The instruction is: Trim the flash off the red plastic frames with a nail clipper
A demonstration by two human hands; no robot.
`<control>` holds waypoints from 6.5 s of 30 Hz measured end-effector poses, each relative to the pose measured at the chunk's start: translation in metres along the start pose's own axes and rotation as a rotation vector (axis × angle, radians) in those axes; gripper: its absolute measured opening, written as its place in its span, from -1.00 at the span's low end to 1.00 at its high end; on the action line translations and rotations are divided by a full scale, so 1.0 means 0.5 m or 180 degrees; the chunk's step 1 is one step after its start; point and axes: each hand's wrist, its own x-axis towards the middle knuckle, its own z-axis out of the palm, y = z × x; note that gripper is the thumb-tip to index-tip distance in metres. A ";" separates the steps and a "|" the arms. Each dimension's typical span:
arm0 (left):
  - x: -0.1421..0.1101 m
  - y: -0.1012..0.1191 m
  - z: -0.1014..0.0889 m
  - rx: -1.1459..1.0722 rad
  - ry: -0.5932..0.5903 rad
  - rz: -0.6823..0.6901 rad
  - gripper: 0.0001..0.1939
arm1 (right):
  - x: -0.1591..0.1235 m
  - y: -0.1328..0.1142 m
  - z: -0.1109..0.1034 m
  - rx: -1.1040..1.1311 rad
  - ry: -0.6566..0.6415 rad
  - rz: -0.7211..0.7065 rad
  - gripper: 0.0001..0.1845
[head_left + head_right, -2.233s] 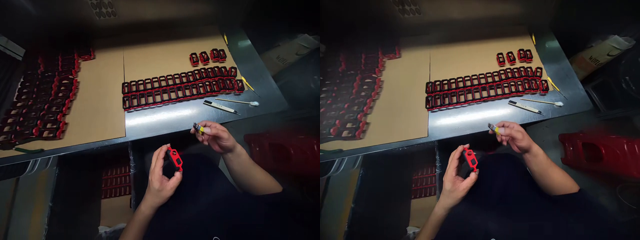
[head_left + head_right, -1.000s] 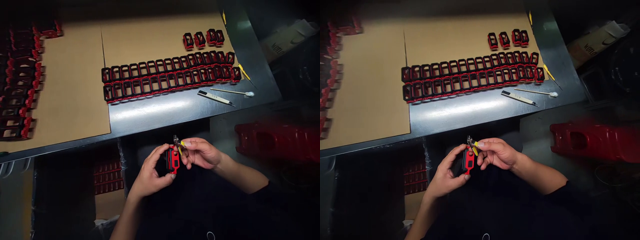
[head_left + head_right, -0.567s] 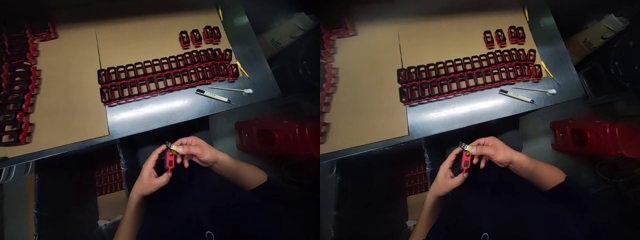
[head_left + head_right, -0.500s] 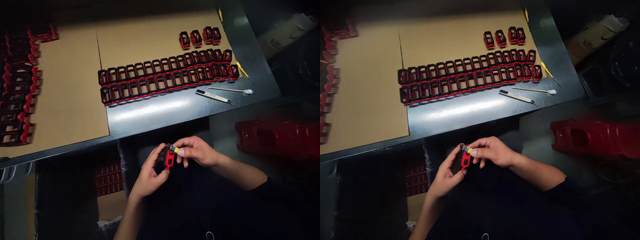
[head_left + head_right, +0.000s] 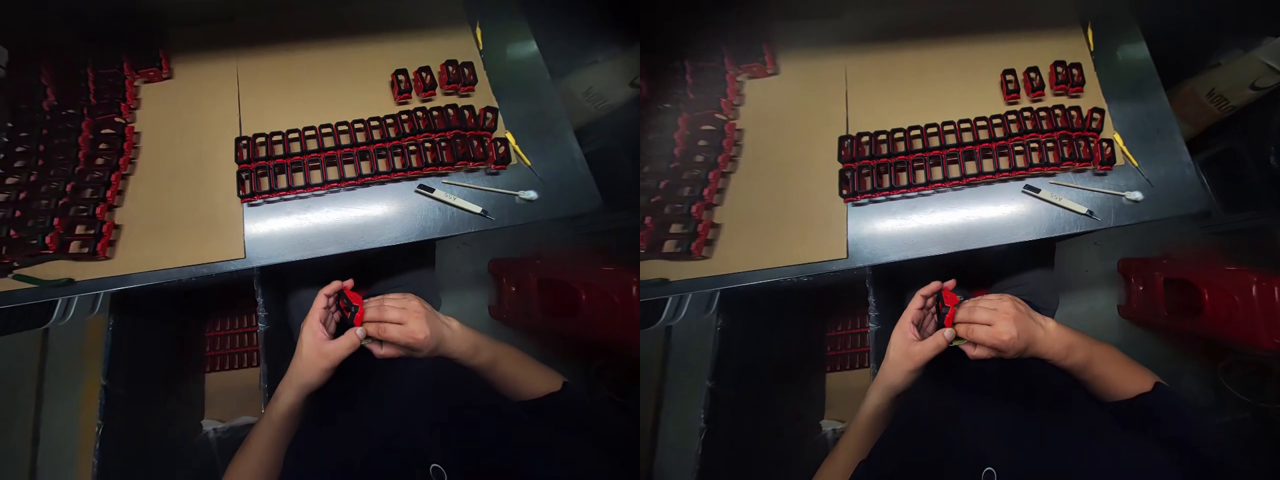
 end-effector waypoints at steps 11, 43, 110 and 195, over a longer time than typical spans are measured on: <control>-0.026 -0.017 -0.012 0.1313 -0.0117 0.1511 -0.18 | -0.043 -0.018 -0.062 0.0489 0.0242 0.1261 -0.74; -0.018 -0.025 -0.031 0.1609 -0.0216 0.2125 -0.22 | 0.012 -0.062 -0.062 0.0436 -0.0038 0.0831 -0.92; -0.037 -0.024 -0.057 0.2547 0.0216 0.3514 -0.24 | 0.089 -0.036 -0.022 0.2780 -0.0943 0.3341 -0.79; -0.027 -0.080 -0.030 0.0389 -0.0143 0.1641 -0.26 | 0.029 -0.025 -0.012 0.3699 -0.0759 0.3501 -0.56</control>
